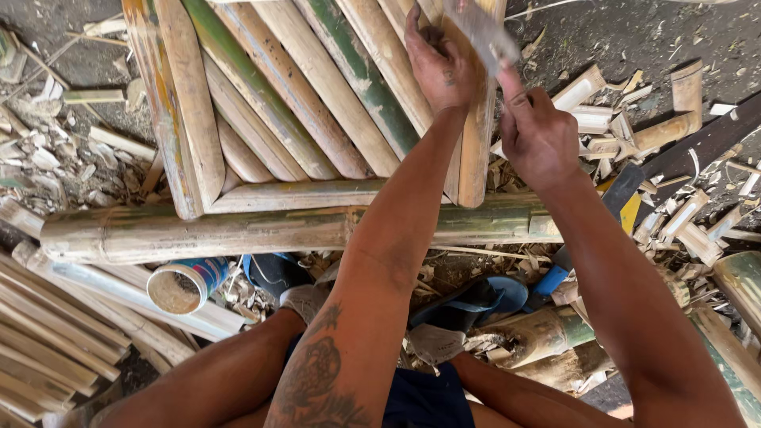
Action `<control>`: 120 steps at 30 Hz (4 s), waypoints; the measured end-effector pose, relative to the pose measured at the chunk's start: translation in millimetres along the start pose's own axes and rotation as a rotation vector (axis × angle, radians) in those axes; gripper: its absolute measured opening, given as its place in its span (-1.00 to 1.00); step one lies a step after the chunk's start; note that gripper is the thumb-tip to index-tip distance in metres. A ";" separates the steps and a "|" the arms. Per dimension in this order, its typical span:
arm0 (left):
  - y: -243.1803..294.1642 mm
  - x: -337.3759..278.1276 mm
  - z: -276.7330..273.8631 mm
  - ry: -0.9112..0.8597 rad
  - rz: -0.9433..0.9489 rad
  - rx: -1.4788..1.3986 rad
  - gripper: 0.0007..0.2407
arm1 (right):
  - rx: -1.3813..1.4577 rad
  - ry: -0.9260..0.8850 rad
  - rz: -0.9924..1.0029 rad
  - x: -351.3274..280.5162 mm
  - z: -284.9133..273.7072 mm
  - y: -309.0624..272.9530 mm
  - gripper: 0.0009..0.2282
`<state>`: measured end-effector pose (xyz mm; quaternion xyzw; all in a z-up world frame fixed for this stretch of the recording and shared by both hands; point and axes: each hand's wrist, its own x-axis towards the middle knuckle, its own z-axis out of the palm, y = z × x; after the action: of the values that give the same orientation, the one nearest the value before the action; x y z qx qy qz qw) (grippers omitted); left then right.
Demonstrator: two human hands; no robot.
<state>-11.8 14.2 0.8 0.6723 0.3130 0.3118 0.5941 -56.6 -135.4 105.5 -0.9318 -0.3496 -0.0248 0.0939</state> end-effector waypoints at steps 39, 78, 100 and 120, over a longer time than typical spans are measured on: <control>25.7 -136.4 -394.3 -1.984 0.527 1.369 -0.80 | 0.522 -0.044 0.610 -204.5 29.5 -142.6 -0.45; 13.4 -95.1 -154.4 -0.590 0.318 0.714 -0.73 | 0.043 -0.242 0.247 -112.0 -84.9 -149.8 -0.44; 11.7 -96.8 -148.0 -0.548 0.261 0.654 -0.68 | 0.069 -0.145 0.200 -135.0 -61.6 -141.9 -0.47; 17.8 -93.3 -153.6 -0.588 0.178 0.560 -0.91 | 0.092 -0.136 0.217 -124.7 -73.1 -146.2 -0.48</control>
<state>-189.4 31.3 29.4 0.8926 0.1435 0.0597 0.4232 -245.2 -122.3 186.4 -0.9584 -0.2531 0.0649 0.1149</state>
